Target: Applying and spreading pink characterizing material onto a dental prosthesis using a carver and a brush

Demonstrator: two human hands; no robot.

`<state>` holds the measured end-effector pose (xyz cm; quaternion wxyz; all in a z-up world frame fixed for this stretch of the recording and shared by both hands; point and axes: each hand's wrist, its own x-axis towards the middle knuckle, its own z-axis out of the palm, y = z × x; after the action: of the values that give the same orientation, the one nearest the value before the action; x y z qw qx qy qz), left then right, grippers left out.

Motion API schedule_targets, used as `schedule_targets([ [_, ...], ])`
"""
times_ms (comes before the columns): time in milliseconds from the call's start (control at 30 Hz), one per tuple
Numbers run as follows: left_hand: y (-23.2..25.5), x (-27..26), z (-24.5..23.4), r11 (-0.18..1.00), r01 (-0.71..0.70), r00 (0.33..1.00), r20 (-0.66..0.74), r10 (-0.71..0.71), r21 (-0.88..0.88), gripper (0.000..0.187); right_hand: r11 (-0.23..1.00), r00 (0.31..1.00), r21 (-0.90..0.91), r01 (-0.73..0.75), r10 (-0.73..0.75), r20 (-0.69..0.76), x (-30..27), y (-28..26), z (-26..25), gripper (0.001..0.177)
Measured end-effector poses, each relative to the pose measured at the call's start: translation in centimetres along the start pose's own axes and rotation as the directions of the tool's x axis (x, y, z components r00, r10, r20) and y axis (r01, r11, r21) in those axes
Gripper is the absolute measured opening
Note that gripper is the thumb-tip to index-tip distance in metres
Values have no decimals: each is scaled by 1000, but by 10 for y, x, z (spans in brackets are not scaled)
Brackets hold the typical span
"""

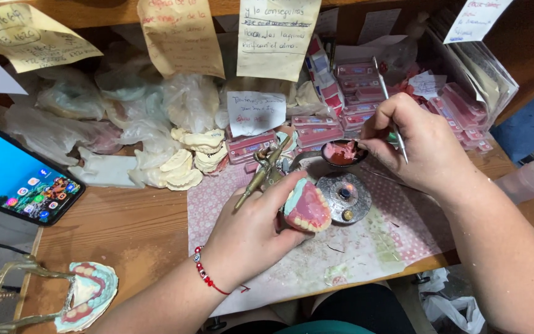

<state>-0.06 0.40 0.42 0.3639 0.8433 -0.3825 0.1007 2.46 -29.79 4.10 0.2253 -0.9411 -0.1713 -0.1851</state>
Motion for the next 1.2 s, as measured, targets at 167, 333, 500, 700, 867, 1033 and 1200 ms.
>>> schedule_targets([
  [167, -2, -3, 2, 999, 32, 999, 21, -32, 19, 78, 992, 992, 76, -99, 92, 87, 4, -12, -4, 29],
  [333, -1, -1, -1, 1000, 14, 1000, 17, -14, 3, 77, 970, 967, 58, -234, 227, 115, 3, -17, -6, 18],
  [500, 1, 1, -5, 999, -1, 1000, -19, 0, -39, 74, 841, 949, 538, 56, 122, -290, -38, -23, -2, 14],
  [700, 4, 0, -6, 988, 136, 989, 76, -131, -76, 73, 630, 725, 721, 289, 347, -594, -113, -17, 70, 40],
  [867, 11, 5, -8, 936, 337, 929, 199, -312, -101, 74, 386, 672, 920, 66, 664, -327, -115, -34, 86, 40],
  [1033, 12, 7, -7, 930, 340, 931, 188, -312, -138, 71, 320, 654, 943, -88, 733, -188, -107, -35, 79, 39],
  [1200, 13, 8, -7, 920, 362, 920, 218, -327, -150, 68, 231, 664, 967, -103, 740, -106, -107, -30, 78, 28],
])
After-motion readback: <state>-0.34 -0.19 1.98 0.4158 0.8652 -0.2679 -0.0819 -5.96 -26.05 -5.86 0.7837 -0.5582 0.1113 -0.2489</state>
